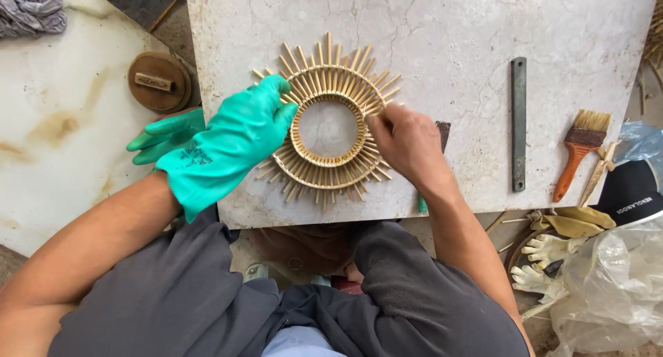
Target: The person weaves thin bamboo strips around a circular bamboo frame, then uses a small metal file to smooth the inner edge. They repeat the weaving and filing process on a second frame.
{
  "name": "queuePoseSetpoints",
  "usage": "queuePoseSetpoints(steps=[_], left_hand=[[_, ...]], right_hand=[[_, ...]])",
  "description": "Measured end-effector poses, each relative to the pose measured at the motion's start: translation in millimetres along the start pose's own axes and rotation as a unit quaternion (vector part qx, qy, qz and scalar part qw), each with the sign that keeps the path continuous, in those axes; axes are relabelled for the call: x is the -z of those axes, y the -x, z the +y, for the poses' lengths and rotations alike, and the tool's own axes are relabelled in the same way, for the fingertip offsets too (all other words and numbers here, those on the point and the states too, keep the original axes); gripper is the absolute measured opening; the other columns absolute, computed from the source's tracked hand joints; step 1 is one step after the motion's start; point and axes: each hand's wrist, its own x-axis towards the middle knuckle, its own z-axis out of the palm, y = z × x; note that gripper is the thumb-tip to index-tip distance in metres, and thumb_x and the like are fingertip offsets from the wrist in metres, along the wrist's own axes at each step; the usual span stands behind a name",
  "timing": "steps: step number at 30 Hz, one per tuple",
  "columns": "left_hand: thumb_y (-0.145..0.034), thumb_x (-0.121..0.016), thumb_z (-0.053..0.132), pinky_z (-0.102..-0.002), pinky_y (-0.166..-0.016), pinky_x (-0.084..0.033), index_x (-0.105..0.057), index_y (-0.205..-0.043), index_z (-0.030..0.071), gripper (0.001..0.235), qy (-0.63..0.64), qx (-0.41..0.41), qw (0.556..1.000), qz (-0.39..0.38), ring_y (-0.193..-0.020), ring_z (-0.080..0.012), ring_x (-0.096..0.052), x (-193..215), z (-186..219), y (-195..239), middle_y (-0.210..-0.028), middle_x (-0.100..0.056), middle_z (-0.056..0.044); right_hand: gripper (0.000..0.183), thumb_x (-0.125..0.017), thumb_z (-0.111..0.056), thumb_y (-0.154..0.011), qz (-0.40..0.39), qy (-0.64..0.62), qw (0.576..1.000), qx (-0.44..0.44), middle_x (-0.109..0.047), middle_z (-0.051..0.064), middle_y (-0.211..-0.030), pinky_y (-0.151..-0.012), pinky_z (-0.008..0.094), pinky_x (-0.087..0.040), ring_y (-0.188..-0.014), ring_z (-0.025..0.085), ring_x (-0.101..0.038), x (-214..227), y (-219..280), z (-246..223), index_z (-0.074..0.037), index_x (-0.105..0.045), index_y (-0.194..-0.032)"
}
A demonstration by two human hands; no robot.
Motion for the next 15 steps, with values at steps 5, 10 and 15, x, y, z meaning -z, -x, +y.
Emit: queuePoseSetpoints(steps=[5, 10, 15], left_hand=[[-0.098, -0.068, 0.033, -0.054, -0.060, -0.053, -0.059, -0.108, 0.002, 0.033, -0.131, -0.028, 0.991, -0.023, -0.072, -0.0428, -0.069, -9.8, 23.8, -19.0, -0.082, -0.071, -0.021], [-0.103, -0.062, 0.036, -0.052, -0.053, -0.052, -0.057, -0.099, 0.002, 0.035, -0.191, -0.059, 0.979, -0.030, -0.063, -0.0382, -0.069, -24.4, 19.4, -31.3, -0.075, -0.070, -0.018], [-0.101, -0.063, 0.034, -0.052, -0.050, -0.052, -0.057, -0.100, 0.001, 0.034, -0.168, -0.055, 0.984, -0.012, -0.061, -0.0395, -0.068, -25.4, 14.8, -33.7, -0.072, -0.068, -0.019]], right_hand=[[0.036, -0.066, -0.031, -0.102, 0.022, 0.073, 0.996, 0.038, -0.065, 0.012, -0.061, -0.048, 0.043, -0.049, -0.049, 0.025, -0.060, -29.8, -19.6, 6.0, -0.004, -0.066, -0.077], [0.041, -0.063, -0.033, -0.106, 0.034, 0.140, 0.988, 0.052, -0.061, 0.010, -0.058, -0.045, 0.043, -0.046, -0.046, 0.024, -0.057, -50.7, -24.6, 11.6, -0.006, -0.061, -0.074], [0.038, -0.064, -0.031, -0.105, 0.060, 0.138, 0.987, 0.064, -0.062, 0.010, -0.058, -0.047, 0.042, -0.046, -0.049, 0.025, -0.058, -44.7, -27.0, 7.9, -0.006, -0.063, -0.076]])
